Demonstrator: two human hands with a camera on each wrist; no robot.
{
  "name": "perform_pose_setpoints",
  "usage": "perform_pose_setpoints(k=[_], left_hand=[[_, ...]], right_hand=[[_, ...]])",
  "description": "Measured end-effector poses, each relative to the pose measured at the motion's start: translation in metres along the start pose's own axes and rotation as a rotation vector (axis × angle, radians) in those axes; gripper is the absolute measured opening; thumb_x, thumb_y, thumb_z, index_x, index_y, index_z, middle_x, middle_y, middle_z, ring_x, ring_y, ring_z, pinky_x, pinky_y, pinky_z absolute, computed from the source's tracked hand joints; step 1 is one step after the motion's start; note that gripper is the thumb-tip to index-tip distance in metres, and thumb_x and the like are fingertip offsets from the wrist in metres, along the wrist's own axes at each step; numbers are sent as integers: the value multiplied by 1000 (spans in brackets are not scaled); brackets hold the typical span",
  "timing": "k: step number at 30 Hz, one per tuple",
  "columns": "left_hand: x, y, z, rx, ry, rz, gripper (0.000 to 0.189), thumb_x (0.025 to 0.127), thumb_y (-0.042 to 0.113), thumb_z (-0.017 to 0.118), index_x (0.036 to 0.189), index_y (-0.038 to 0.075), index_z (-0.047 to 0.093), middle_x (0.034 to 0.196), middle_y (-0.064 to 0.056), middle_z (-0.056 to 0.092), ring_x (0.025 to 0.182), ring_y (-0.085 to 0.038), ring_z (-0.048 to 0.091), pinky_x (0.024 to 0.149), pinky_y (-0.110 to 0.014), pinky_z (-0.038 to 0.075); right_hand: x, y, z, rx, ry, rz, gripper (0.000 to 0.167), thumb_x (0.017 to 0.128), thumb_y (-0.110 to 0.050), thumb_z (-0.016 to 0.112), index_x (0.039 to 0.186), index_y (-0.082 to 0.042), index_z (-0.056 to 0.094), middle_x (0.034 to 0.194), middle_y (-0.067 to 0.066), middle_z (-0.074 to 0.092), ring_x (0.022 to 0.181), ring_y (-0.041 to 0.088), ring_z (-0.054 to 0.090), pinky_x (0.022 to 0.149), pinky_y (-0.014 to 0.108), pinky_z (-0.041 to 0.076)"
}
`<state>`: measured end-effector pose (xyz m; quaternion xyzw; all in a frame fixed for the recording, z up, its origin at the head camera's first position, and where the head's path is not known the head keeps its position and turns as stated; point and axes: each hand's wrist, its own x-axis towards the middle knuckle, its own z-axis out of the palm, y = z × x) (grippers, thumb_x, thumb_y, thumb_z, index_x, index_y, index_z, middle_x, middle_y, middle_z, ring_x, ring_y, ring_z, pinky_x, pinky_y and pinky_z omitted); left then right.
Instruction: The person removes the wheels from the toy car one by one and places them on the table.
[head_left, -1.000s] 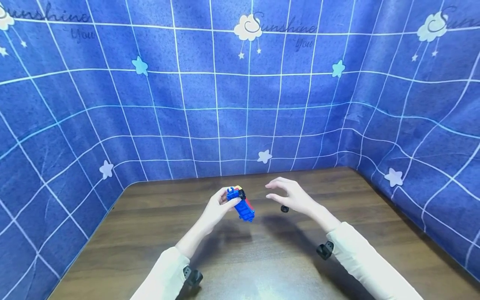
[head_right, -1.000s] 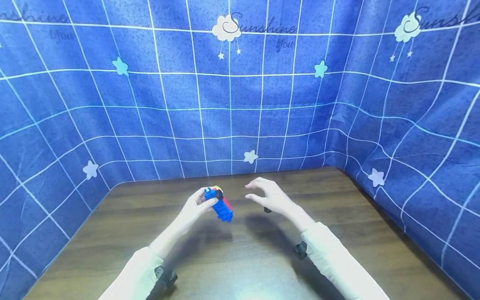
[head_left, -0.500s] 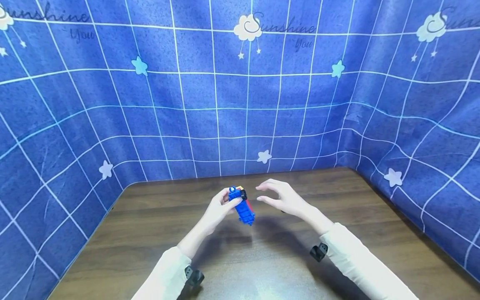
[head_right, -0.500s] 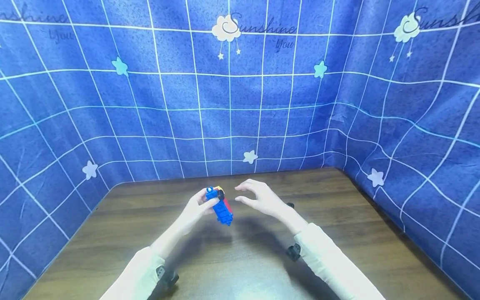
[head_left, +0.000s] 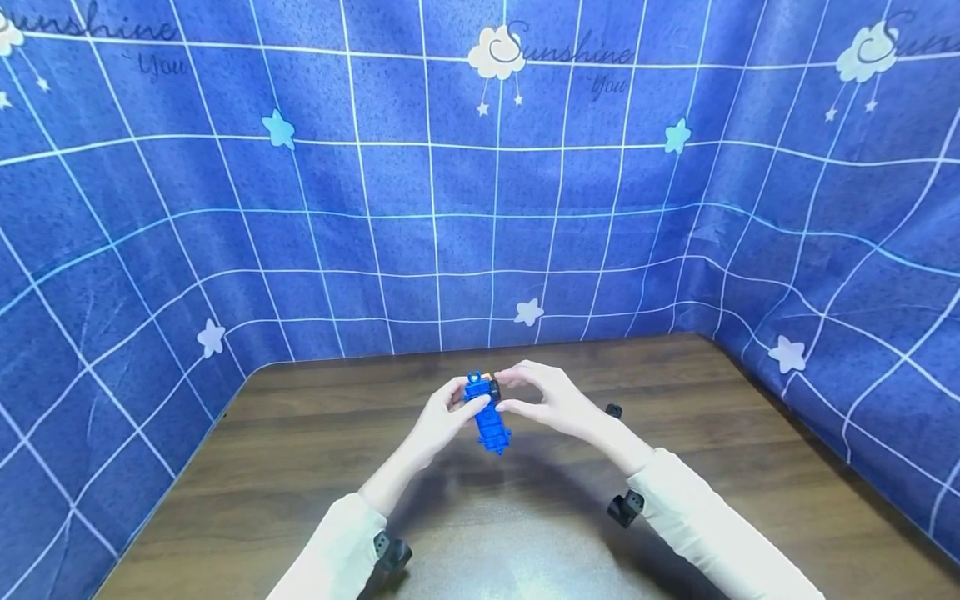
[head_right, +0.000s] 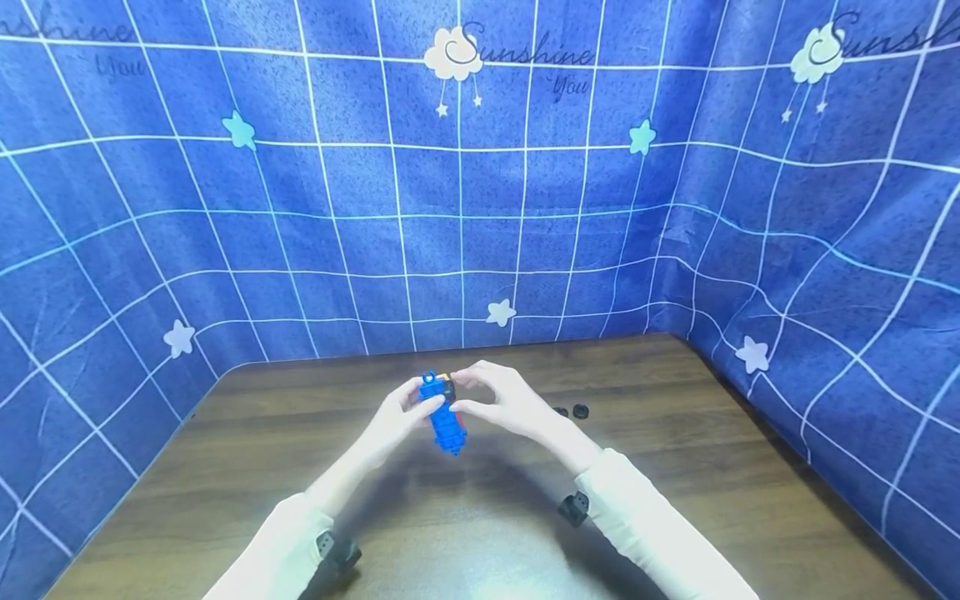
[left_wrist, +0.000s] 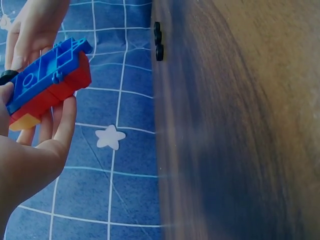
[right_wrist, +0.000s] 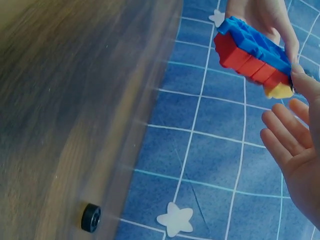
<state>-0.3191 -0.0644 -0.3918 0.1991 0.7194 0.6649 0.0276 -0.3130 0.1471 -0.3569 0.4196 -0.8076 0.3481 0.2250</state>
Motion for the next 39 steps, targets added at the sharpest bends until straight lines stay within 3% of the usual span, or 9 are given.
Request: perform_pose_setpoints(k=[12,18,24,29,34,39], left_hand=[[3,-1,1,29,30,-30,32,93,21,59,120,4,55,109,-13,65,92,-16,65,83,-39,54],[2,3,3,48,62,-11,32,93,27,59,117,7,58,106,-8,67,91,-12,64,81,-31,52],[1,4,6,86,116,24,33,92,34,59,116,10,59,107,-6,68,95,-13,63,84,-29,50],[1,5,11,136,171,27,37,94,40,54,114,10,56,103,-7,65,90,-14,60,77,-29,48],[1,6,14,62,158,-9,37,97,37,49,115,5,48,101,-14,63,81,-17,64,69,-30,53],[2,9,15,8,157,11,37,97,31,50,124,5,42,110,-16,57,77,-16,64,65,-29,54]], right_hand=[[2,-3,10,39,32,-21,38,81,-16,74,116,-9,62,94,0,67,85,12,67,81,31,52],[4,-6,13,40,96,-17,34,81,-19,74,112,-7,64,89,1,67,79,10,67,77,26,53],[3,-8,19,66,126,101,31,83,-18,72,111,-8,65,89,3,70,78,11,66,73,34,55],[3,-8,26,106,133,194,30,84,-20,71,111,-8,66,91,6,72,80,17,68,75,39,55],[4,-9,31,145,140,229,30,83,-17,72,110,-5,65,92,11,71,81,23,68,77,44,54],[6,-18,32,144,169,207,30,81,-7,71,108,3,63,92,17,69,80,29,67,76,46,54]])
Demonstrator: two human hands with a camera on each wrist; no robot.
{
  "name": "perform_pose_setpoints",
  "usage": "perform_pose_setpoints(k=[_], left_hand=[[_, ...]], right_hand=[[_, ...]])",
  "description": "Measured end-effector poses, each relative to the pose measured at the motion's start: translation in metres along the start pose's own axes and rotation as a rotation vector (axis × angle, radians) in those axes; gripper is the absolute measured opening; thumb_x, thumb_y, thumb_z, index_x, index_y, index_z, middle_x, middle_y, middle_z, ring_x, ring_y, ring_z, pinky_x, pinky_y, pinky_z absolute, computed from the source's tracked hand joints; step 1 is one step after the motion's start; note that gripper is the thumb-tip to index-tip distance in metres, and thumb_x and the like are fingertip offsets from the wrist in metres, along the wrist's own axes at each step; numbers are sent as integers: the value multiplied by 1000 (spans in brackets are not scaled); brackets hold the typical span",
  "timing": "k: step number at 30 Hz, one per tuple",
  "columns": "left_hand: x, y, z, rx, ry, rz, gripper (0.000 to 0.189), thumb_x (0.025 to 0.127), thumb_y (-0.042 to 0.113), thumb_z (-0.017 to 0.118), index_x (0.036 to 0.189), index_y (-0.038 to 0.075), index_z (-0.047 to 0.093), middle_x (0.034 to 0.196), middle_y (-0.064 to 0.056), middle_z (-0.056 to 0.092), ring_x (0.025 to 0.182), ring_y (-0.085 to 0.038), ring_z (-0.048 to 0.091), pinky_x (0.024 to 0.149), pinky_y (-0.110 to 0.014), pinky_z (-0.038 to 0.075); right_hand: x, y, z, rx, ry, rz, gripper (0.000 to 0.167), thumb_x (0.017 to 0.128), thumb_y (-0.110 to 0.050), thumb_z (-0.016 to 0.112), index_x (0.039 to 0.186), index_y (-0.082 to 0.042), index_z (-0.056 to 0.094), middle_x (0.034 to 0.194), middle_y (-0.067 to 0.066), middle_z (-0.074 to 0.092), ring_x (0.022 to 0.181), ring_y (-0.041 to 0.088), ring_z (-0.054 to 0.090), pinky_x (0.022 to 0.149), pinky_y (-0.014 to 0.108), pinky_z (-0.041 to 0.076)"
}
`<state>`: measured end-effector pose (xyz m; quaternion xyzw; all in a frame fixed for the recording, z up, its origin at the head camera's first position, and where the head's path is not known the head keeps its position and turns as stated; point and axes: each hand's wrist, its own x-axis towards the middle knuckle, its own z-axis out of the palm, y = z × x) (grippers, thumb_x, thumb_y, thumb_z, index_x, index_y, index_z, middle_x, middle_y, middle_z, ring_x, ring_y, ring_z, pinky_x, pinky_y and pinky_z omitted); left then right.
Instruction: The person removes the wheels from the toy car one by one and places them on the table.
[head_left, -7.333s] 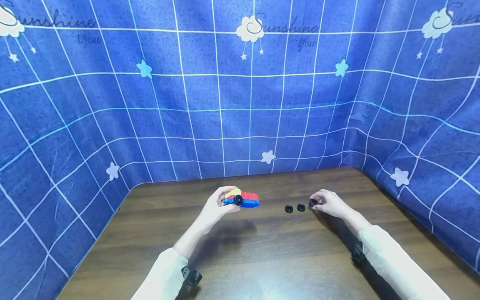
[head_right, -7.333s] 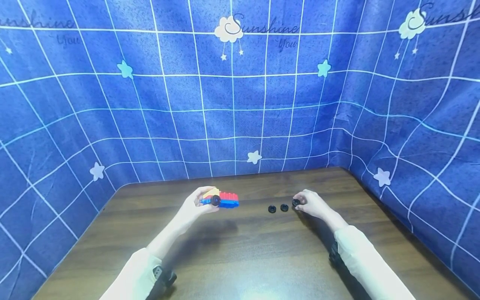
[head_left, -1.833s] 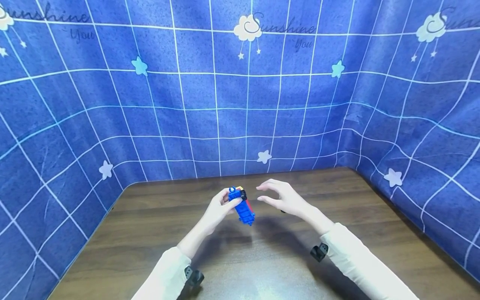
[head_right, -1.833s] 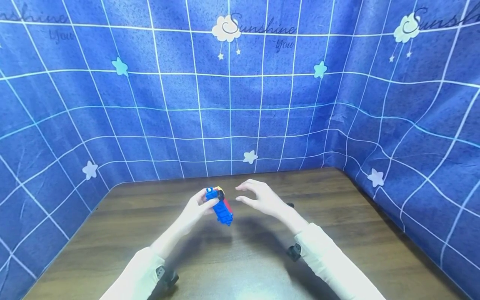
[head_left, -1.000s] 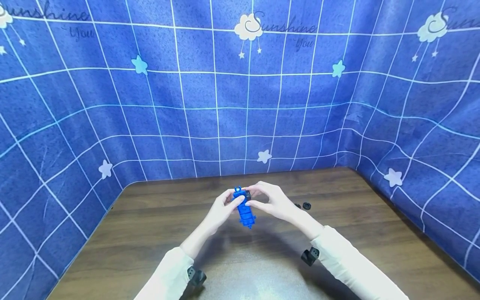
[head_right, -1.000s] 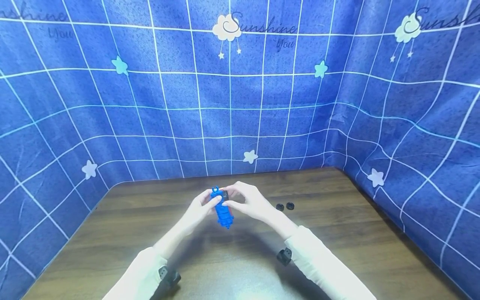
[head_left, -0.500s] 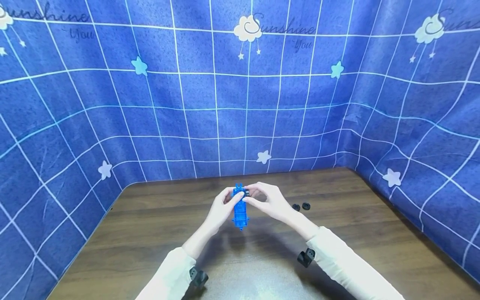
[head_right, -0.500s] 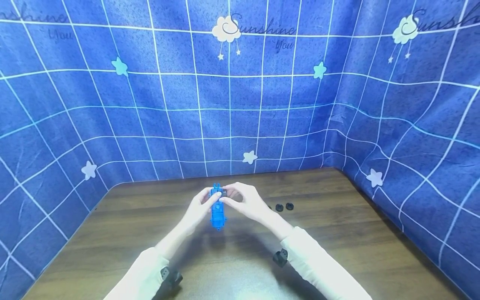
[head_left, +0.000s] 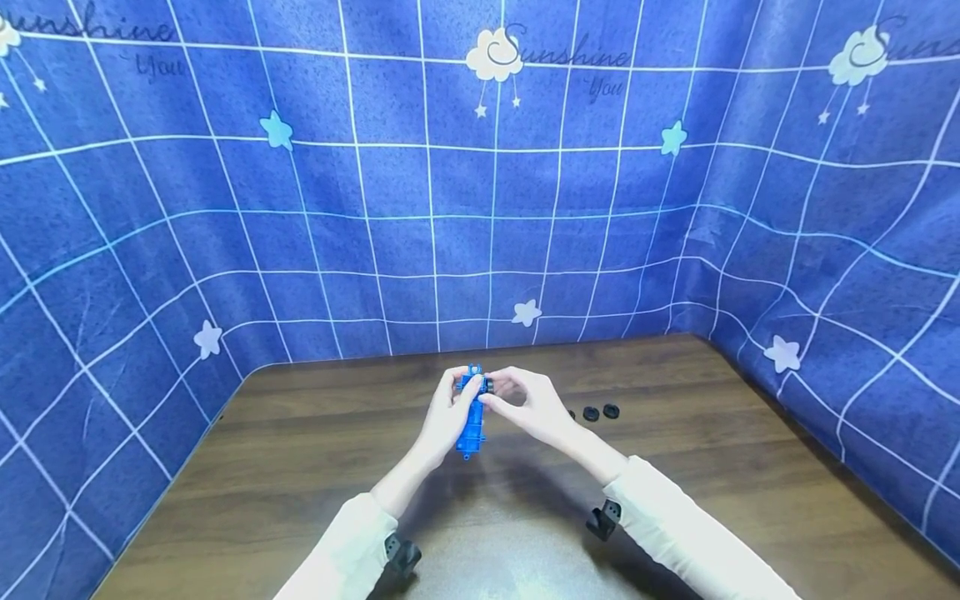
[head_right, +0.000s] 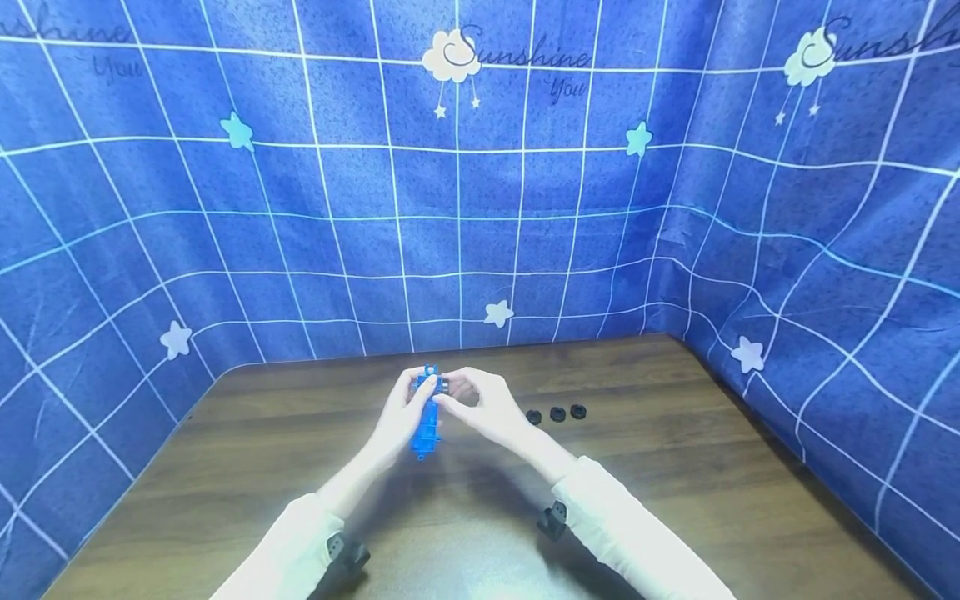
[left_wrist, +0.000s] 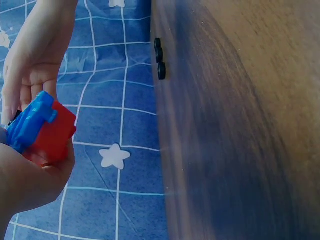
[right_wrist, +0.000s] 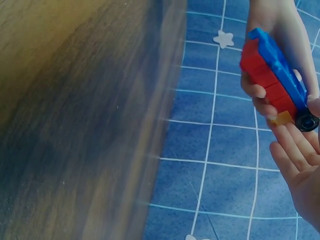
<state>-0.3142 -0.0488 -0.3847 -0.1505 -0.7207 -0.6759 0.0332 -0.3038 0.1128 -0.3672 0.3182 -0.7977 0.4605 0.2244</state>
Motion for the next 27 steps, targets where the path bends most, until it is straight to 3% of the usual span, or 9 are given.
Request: perform_pose_setpoints(k=[8,16,18,23,27], left_hand=[[-1,4,0,-17,25,46,37,97,28,51,130,12,43,115,-17,48,59,-18,63,56,-46,56],[-1,9,2,35,61,61,28,96,30,52,118,12,53,97,-15,56,48,-17,62,47,-40,54],[-5,15,3,48,60,64,26,97,28,50,116,10,54,90,-15,59,46,-16,60,45,-40,54],[-3,11,3,80,58,85,30,97,35,50,112,11,57,79,-15,62,43,-17,59,42,-40,52],[0,5,2,94,34,73,35,92,46,53,107,16,61,76,-15,62,44,-30,61,41,-41,51]], right_hand=[[-1,-28,-1,45,35,-30,33,81,0,69,109,8,54,84,18,65,75,28,65,74,44,54],[-1,-28,4,28,63,36,27,85,-5,66,107,7,55,82,16,63,74,27,62,74,43,53],[-2,-17,9,18,67,36,25,87,-7,65,107,3,54,81,12,62,73,20,60,73,40,53],[-5,12,21,-27,87,-5,19,90,-13,60,104,-6,50,73,-1,55,64,7,49,60,26,45],[-8,15,22,-55,90,-32,15,91,-10,59,100,-4,49,67,-2,48,58,12,43,53,18,34]])
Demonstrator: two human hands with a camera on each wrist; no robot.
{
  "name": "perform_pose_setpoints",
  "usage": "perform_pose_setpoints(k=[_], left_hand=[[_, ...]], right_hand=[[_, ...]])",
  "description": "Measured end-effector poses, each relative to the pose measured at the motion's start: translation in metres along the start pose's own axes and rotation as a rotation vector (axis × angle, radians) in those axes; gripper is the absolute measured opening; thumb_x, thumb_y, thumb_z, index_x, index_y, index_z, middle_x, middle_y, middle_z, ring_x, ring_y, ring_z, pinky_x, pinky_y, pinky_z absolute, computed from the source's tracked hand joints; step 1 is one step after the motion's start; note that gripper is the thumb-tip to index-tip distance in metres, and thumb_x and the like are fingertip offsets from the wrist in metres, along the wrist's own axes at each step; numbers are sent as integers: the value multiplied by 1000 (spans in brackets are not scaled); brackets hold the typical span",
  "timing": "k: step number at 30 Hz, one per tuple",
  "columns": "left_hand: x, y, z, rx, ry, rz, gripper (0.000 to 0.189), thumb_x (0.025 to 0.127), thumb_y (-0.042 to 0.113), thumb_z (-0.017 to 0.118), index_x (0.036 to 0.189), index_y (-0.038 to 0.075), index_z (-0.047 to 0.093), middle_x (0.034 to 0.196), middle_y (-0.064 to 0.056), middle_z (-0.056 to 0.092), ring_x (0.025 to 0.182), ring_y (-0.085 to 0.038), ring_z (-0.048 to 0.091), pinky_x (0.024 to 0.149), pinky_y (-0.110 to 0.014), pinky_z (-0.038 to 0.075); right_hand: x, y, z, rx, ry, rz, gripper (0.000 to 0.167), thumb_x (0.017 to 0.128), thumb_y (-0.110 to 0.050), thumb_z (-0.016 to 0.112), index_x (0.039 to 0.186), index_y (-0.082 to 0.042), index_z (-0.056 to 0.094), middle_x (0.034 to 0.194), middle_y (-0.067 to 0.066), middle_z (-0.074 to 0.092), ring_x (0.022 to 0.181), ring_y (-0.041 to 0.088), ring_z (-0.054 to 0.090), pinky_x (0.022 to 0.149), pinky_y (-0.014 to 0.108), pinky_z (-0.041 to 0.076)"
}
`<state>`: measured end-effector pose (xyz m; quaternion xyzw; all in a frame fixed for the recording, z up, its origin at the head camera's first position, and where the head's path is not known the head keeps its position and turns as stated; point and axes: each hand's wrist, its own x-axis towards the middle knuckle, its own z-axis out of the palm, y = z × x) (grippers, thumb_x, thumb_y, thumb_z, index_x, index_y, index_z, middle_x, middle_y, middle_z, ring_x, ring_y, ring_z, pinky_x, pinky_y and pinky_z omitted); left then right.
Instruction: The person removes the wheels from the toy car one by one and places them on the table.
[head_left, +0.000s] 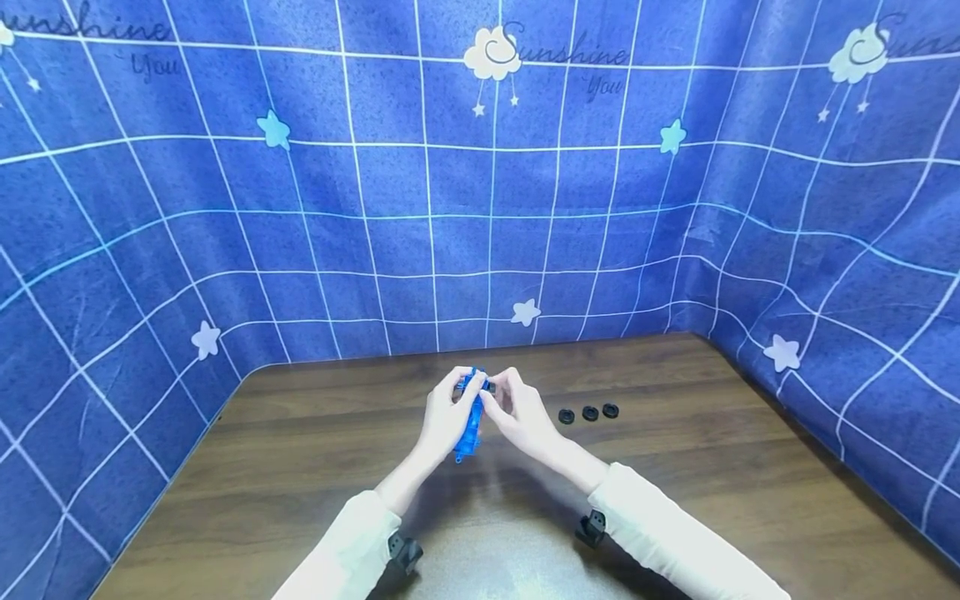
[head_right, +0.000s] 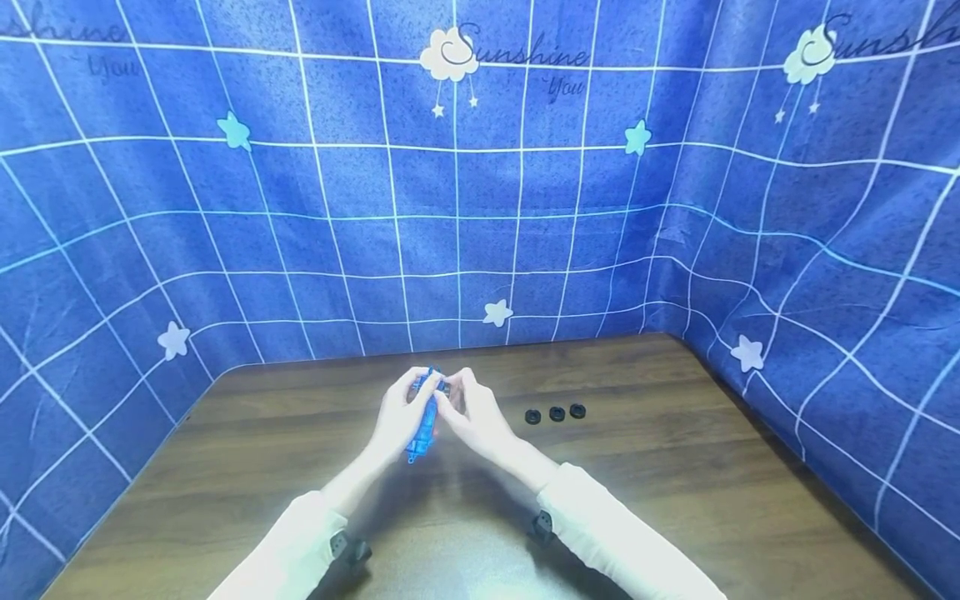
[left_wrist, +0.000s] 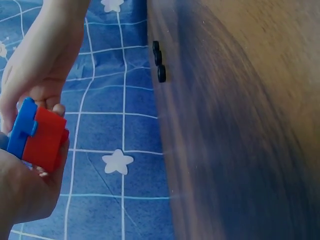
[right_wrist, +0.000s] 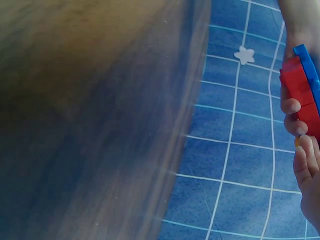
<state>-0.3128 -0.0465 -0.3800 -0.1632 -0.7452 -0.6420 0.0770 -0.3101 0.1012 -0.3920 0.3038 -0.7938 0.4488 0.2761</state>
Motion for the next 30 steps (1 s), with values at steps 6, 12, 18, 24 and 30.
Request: perform_pose_setpoints(k=[6,12,18,24,30], left_hand=[[-1,-1,-3,-37,-80,-64,37,90,48,56,106,15,61,69,-19,64,46,-34,61,41,-44,51],[-2,-4,-4,-76,-120,-101,37,91,45,55,107,12,58,72,-29,62,41,-24,59,41,-43,51],[-1,-1,2,-30,-32,-55,37,95,46,48,109,11,52,72,-17,59,43,-20,59,42,-41,52],[0,5,6,-2,52,-15,32,95,42,50,104,12,52,70,-8,56,44,-20,59,42,-39,52],[-2,9,11,61,88,46,26,97,37,48,100,12,54,76,-10,58,50,-12,56,45,-31,51]], right_hand=[[-5,3,0,1,-19,-38,14,88,0,60,97,2,49,65,3,48,55,19,41,50,19,31],[-5,4,0,-14,-26,-87,17,84,5,61,94,4,47,62,5,48,52,16,39,49,13,26],[1,4,-1,9,-5,-8,25,88,-9,63,107,-5,48,67,0,52,58,8,47,53,19,40],[3,1,-2,-97,3,126,19,91,-27,61,89,-13,48,68,-4,50,61,9,48,53,21,40],[4,-5,0,-351,6,169,24,98,-36,44,84,-17,49,63,-6,43,56,9,42,50,22,34]])
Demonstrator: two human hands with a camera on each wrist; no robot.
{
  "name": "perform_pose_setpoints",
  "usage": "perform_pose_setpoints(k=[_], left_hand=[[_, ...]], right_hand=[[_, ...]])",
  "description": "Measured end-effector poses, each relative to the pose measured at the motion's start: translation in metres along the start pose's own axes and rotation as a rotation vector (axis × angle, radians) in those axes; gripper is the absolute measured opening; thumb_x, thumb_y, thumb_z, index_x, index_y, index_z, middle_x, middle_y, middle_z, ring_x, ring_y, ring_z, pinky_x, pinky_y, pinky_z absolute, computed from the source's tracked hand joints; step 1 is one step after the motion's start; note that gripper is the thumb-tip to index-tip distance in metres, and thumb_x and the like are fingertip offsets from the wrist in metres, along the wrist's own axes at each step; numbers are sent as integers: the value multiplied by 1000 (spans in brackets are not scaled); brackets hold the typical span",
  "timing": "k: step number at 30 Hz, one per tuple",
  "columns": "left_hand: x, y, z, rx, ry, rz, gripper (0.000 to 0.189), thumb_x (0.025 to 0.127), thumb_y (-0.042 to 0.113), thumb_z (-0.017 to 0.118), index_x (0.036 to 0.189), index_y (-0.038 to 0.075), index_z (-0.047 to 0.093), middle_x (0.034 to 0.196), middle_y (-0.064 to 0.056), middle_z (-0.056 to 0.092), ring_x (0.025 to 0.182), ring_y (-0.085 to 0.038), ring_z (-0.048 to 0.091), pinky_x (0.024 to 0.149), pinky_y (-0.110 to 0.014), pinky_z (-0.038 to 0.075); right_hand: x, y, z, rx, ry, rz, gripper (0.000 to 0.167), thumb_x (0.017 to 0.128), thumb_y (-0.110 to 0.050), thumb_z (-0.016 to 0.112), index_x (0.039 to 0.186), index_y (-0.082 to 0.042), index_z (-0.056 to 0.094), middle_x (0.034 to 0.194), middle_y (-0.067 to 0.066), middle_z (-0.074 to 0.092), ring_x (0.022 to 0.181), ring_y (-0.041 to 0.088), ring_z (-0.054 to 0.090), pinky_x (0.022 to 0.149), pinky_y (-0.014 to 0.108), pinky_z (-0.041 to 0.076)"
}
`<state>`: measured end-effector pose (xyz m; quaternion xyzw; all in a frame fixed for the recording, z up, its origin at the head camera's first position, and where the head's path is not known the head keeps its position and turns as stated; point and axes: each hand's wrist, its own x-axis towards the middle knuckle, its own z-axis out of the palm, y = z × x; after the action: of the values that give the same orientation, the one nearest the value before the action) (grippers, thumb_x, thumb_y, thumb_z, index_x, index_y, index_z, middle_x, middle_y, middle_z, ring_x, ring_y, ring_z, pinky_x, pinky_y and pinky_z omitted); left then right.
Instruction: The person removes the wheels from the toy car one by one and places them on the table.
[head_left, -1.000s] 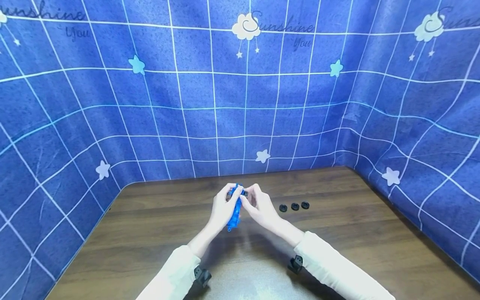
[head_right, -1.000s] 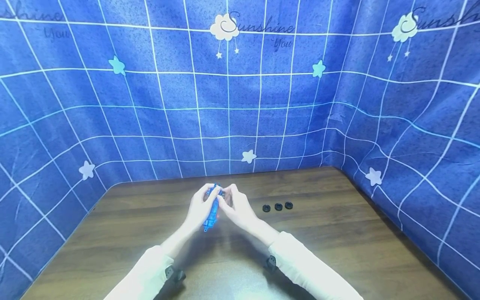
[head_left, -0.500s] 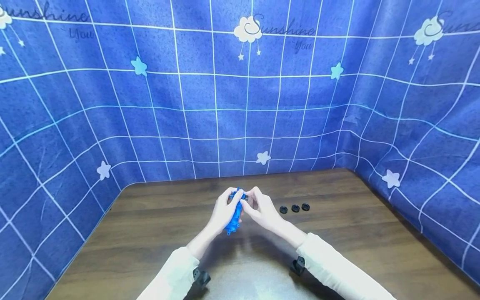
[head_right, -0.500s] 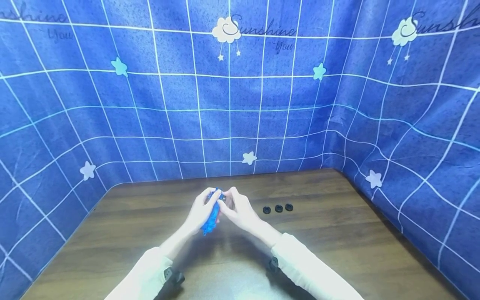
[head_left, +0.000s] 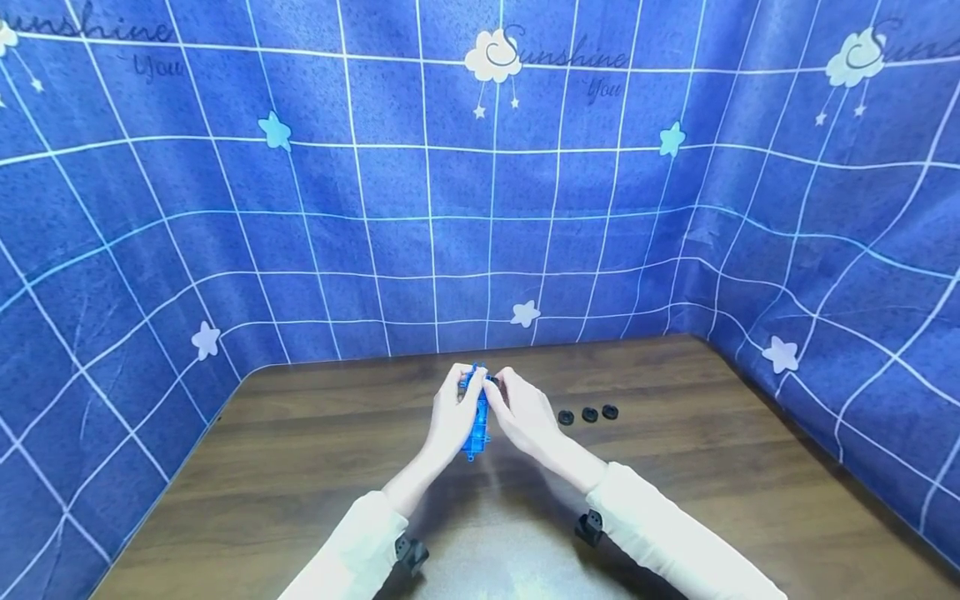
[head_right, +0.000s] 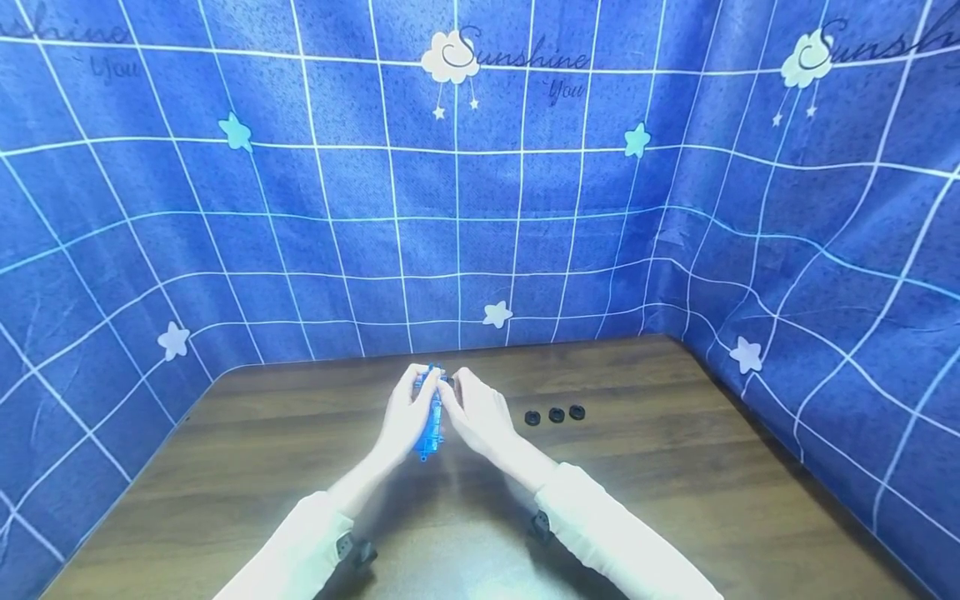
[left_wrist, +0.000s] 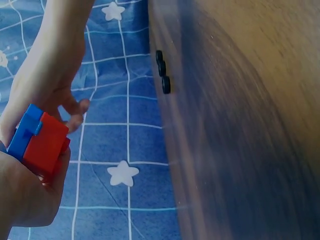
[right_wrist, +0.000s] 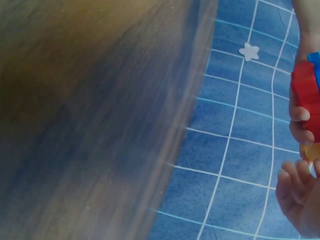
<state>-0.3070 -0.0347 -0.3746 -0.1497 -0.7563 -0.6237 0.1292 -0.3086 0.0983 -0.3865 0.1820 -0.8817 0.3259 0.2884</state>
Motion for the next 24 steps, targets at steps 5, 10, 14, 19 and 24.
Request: perform_pose_setpoints(k=[5,10,14,19,24], left_hand=[[-1,2,2,-31,-20,-3,26,97,37,48,102,12,57,84,-9,59,51,-13,57,44,-33,52],[-2,1,0,-131,-108,-100,31,95,41,52,106,13,59,78,-9,61,44,-19,59,41,-44,52],[0,-1,-2,-164,-178,-151,33,95,40,52,109,11,60,69,-9,62,44,-23,60,41,-43,51],[3,-7,-6,-238,-255,-226,36,97,38,48,113,7,57,65,-7,62,44,-23,60,42,-41,52],[1,-5,-12,-306,-299,-285,44,96,45,47,114,6,52,68,-7,61,48,-18,61,46,-40,54]], right_hand=[[1,0,-1,29,-11,-45,22,99,-26,42,80,-15,47,61,-5,40,55,10,40,49,22,32],[0,6,-5,99,-60,-110,19,96,-17,44,78,-11,45,62,-5,39,54,7,36,46,18,30],[-2,10,-9,65,-98,-159,17,95,-14,45,79,-9,45,63,-6,38,55,7,35,46,17,29],[-3,11,-11,17,-116,-214,14,94,-11,46,80,-9,48,64,-5,40,57,7,38,48,19,34],[-6,9,-15,47,-146,-251,14,96,-9,43,83,-9,49,68,-5,43,61,8,42,53,20,39]])
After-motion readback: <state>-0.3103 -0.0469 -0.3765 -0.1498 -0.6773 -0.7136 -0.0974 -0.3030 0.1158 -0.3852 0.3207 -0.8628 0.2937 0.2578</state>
